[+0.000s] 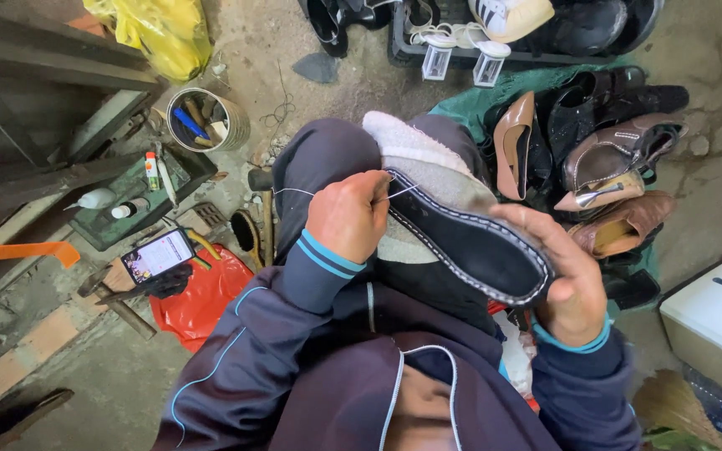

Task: The person sits on the ground and sews a white insole into a black shoe sole using a needle and white thread. They repeatedly pass the needle through the sole's edge and pull the thread tight to secure the insole.

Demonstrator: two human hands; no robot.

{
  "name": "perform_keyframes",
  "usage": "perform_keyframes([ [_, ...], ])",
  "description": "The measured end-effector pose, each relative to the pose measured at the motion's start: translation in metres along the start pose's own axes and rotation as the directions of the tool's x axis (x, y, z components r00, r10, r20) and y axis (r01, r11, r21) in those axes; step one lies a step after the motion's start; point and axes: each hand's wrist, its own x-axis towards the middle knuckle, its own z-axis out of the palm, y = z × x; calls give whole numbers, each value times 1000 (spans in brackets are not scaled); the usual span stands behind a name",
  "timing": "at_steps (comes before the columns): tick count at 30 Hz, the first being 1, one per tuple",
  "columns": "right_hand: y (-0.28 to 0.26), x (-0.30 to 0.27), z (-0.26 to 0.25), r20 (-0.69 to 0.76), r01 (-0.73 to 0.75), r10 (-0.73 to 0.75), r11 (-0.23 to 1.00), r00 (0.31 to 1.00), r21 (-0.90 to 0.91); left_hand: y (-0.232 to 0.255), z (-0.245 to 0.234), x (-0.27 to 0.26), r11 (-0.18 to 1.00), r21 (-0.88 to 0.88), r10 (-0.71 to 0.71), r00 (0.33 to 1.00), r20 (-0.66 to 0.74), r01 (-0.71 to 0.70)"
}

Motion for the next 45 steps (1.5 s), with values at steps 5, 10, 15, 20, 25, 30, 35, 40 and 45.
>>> perform_keyframes([
  [5,26,1,11,381,466,-314,779,869,-420,-2,2,0,999,-39,-3,1000,-8,3],
  [10,20,-10,67,-55,235,-430,591,901,-772,2,-2,-5,998,-58,29,1000,0,-29],
  [15,66,-25,32,-373,33,-179,930,910,-366,11,-16,-13,981,-123,148,989,-13,-149],
  [20,42,-1,54,-331,19,-64,990,941,-137,20,-18,-21,976,-110,192,981,38,-187],
  [25,43,-2,47,-394,-75,31,993,919,-96,12,-30,-29,973,-43,229,972,52,-227],
  [30,27,22,39,-403,-229,238,971,884,73,12,-23,-40,960,45,272,959,78,-276],
  [35,45,29,32,-366,-198,174,980,914,-28,0,-25,-45,982,-186,0,991,137,25],
  [40,45,18,30,-340,-237,251,968,906,83,30,-57,-43,820,-557,9,970,242,132],
  [45,31,1,16,-178,-446,526,824,832,350,32,-100,-51,854,-520,259,871,417,-6],
])
